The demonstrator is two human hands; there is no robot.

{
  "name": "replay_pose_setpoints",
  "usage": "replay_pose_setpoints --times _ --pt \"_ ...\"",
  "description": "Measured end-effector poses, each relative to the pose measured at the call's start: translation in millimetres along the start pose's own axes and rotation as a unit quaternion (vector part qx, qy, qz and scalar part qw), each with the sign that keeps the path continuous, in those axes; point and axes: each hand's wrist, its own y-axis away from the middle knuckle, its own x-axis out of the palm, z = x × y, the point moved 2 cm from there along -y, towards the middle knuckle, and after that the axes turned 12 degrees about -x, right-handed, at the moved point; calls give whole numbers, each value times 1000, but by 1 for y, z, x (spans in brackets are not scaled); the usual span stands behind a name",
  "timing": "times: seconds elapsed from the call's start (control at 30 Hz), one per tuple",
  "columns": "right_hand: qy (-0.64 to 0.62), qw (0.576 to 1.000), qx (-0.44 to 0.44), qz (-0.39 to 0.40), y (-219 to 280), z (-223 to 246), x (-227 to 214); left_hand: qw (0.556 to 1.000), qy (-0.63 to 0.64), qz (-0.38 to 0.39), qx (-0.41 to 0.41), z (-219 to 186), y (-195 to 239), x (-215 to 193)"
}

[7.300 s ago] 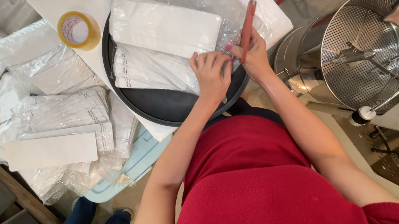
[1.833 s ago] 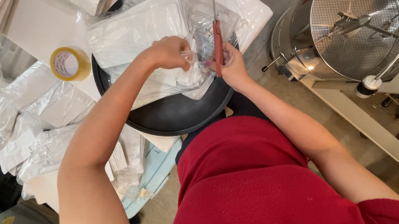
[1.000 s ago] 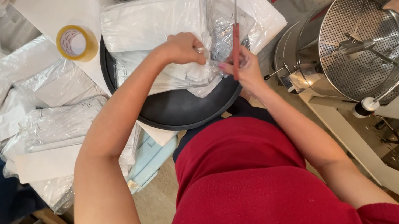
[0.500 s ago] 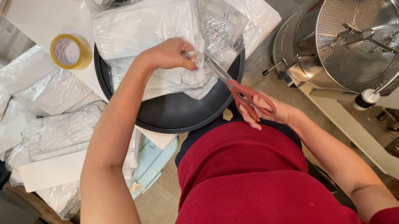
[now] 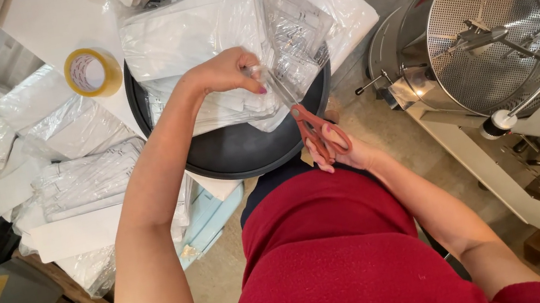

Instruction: Packing stacks of white bags into clear plastic sleeves and trimming with scissors

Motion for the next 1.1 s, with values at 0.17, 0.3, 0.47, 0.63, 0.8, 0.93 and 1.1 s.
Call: replay_pose_setpoints --times 0.17,0.3,0.47,0.63,0.8,0.93,1.1 --pt "3 999 -15 -36 -3 5 21 1000 7 -4 8 2 -4 2" --pt "5 999 -20 -49 -6 5 27 1000 7 -2 21 -2 -1 3" --pt "-7 998 -21 -55 -16 30 55 999 12 -7 29 1 -2 3" --pt "-1 999 -10 -54 -20 13 46 999 25 -7 27 4 -5 4" --pt "-24 998 -14 -59 -20 -1 41 999 38 -9 30 -2 -2 7" --pt "14 997 1 -70 -36 55 86 999 43 -4 26 -4 2 7" --pt "16 996 1 -89 -36 32 71 999 42 -2 29 -10 10 6"
